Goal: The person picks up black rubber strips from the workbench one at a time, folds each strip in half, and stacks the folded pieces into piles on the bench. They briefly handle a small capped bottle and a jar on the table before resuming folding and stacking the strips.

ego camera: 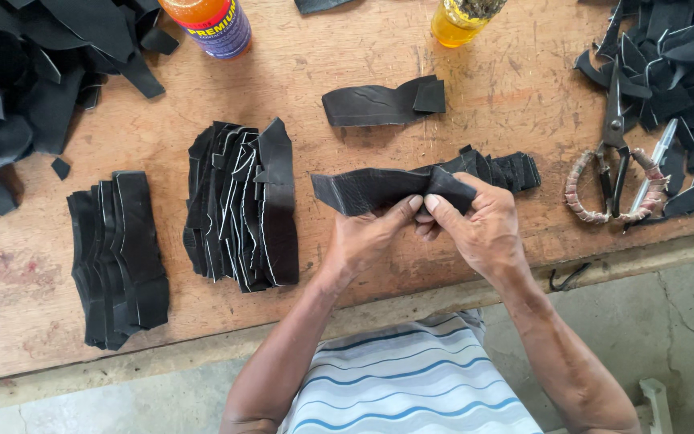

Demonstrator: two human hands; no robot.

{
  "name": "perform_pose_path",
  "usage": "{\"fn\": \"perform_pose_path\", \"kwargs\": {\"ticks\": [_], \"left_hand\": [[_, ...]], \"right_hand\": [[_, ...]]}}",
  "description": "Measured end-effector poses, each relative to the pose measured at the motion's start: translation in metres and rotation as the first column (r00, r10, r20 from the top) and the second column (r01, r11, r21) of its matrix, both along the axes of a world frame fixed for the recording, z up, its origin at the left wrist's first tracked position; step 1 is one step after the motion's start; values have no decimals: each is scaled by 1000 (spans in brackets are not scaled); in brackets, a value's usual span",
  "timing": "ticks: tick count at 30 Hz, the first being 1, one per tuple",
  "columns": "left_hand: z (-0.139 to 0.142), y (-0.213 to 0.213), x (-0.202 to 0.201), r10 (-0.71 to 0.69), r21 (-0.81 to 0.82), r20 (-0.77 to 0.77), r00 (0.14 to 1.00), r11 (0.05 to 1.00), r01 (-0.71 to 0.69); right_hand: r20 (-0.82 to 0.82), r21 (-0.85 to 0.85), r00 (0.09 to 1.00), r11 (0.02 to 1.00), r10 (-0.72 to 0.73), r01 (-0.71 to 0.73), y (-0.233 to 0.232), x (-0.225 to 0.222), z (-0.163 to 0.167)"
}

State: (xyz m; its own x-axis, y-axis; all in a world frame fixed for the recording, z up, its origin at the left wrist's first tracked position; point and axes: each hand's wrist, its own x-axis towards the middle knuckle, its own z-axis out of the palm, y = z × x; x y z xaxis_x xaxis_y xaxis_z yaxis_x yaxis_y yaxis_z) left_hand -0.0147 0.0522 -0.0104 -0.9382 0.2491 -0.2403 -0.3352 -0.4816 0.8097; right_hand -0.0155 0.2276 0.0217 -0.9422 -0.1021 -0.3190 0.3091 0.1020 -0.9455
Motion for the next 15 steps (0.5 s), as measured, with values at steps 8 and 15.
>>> {"fn": "perform_pose_path", "kwargs": {"ticks": [8,15], "left_hand": [[10,0,-2,-3,-235,24,1000,972,8],[35,-15,6,-93,-444,-162,982,896,12]], "right_hand": [[176,132,978,982,108,-132,8,2,18],[-70,-53,978,979,194,-198,19,9,18]]}}
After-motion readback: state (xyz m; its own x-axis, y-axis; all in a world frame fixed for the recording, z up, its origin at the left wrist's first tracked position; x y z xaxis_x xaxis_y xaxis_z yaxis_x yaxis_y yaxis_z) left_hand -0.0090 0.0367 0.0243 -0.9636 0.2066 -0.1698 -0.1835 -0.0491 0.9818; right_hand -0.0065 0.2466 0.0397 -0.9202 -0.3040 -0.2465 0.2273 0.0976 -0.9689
